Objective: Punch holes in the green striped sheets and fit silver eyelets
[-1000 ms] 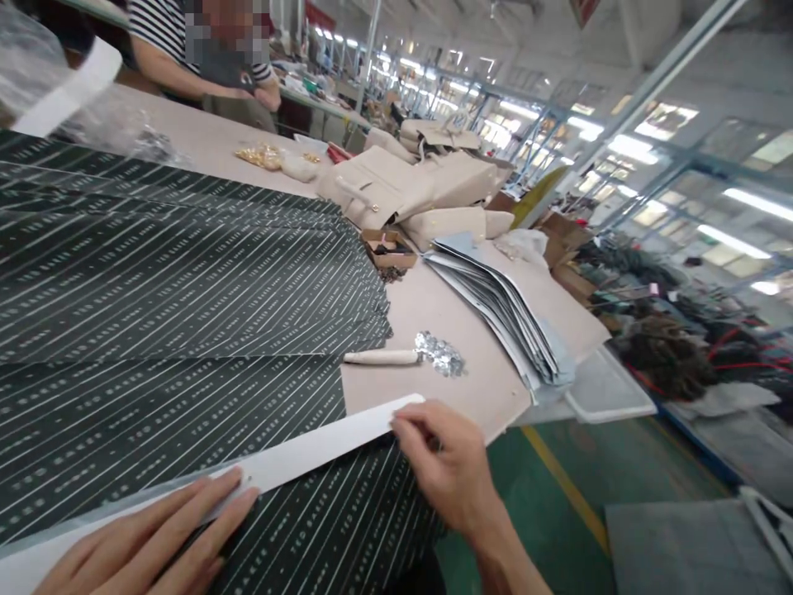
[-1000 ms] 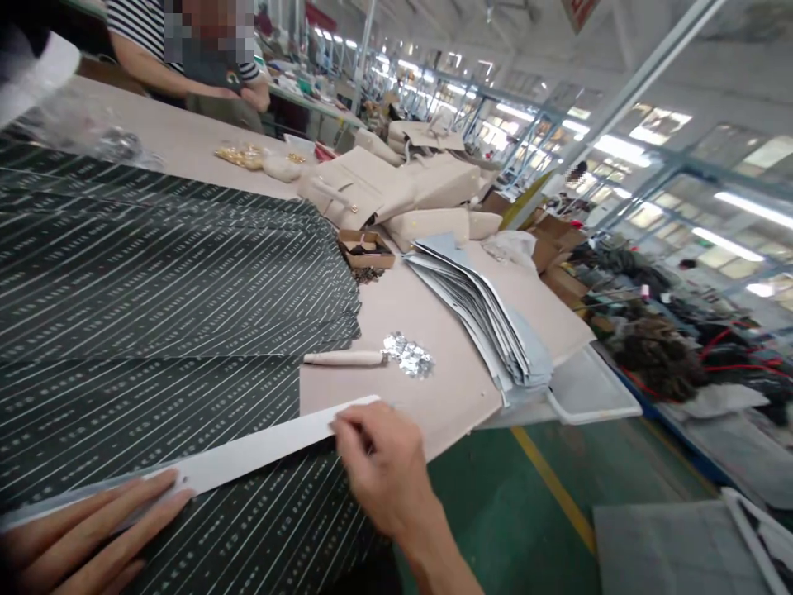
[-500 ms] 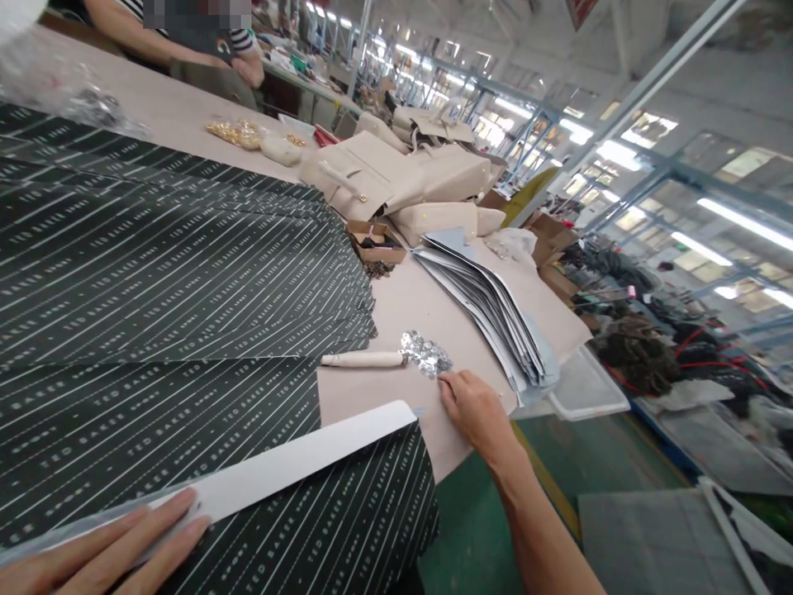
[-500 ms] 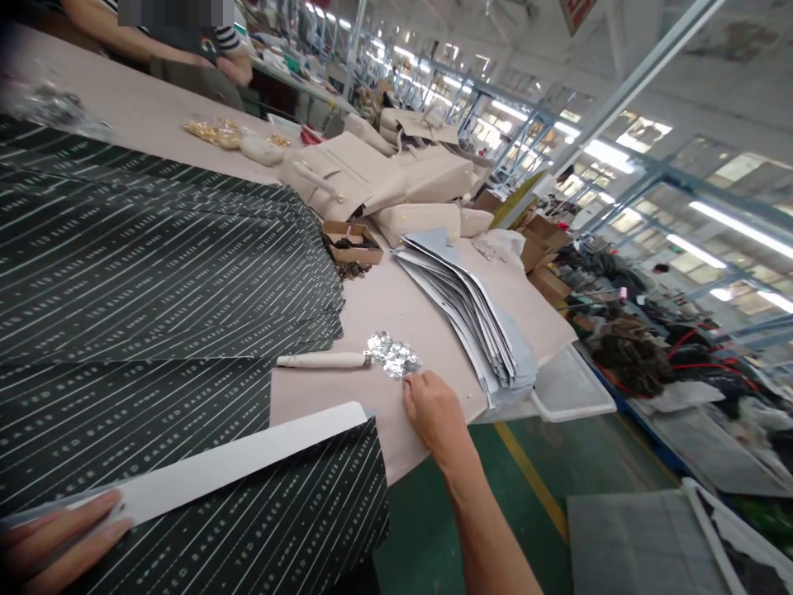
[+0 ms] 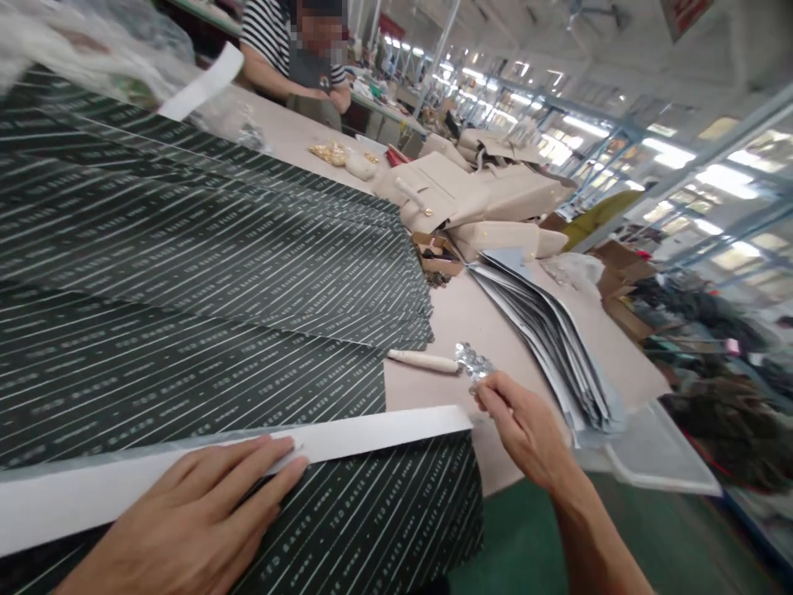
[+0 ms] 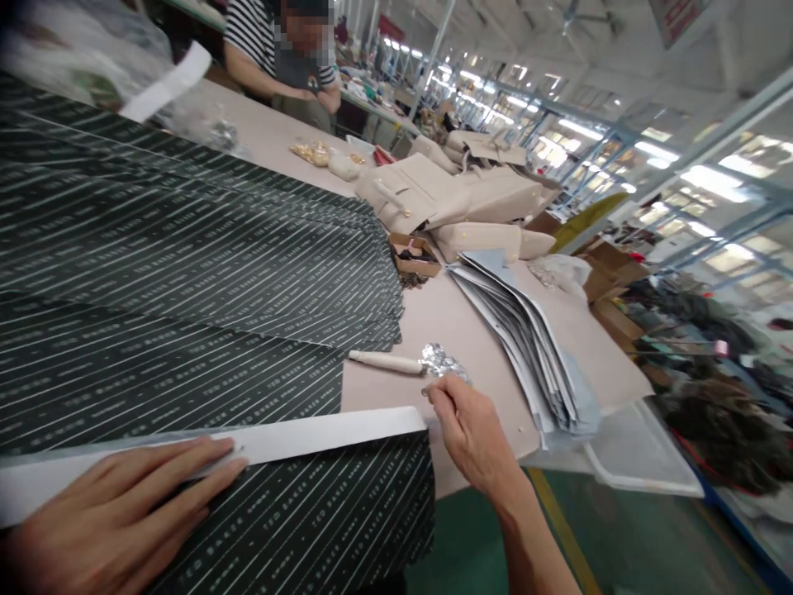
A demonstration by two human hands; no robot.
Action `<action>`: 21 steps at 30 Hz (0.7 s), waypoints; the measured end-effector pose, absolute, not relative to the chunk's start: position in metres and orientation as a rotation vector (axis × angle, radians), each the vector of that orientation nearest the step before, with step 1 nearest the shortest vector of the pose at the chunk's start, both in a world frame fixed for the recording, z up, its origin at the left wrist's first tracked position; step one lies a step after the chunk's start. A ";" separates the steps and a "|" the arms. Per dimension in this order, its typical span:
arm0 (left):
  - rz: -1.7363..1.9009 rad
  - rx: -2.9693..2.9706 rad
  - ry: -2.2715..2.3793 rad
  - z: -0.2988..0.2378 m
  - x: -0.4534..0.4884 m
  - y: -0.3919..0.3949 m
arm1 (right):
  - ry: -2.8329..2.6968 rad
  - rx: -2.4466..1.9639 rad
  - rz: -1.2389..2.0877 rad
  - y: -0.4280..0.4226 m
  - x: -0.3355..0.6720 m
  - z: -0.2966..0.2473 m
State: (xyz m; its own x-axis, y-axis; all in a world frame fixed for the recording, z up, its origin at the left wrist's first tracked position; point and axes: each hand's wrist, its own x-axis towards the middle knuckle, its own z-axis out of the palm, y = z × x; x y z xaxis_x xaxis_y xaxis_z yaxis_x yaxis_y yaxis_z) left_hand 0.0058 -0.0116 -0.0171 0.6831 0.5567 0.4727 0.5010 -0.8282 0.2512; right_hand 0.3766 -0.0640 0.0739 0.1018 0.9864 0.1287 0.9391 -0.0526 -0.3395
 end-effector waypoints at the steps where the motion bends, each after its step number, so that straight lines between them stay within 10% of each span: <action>1: 0.785 2.795 0.855 -0.008 0.007 -0.012 | -1.947 -1.982 0.287 -0.057 0.362 0.080; 21: 0.546 2.760 0.791 0.006 0.003 -0.014 | -3.100 -1.279 0.480 0.026 0.219 0.071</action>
State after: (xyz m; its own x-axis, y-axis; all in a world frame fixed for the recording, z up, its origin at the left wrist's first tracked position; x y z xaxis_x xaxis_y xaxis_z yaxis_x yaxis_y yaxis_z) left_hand 0.0032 -0.0139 0.0057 0.7860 0.5460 0.2900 0.4647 -0.8311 0.3053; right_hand 0.2186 0.0261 0.0713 -0.6890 0.6460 -0.3284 0.7151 0.6797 -0.1632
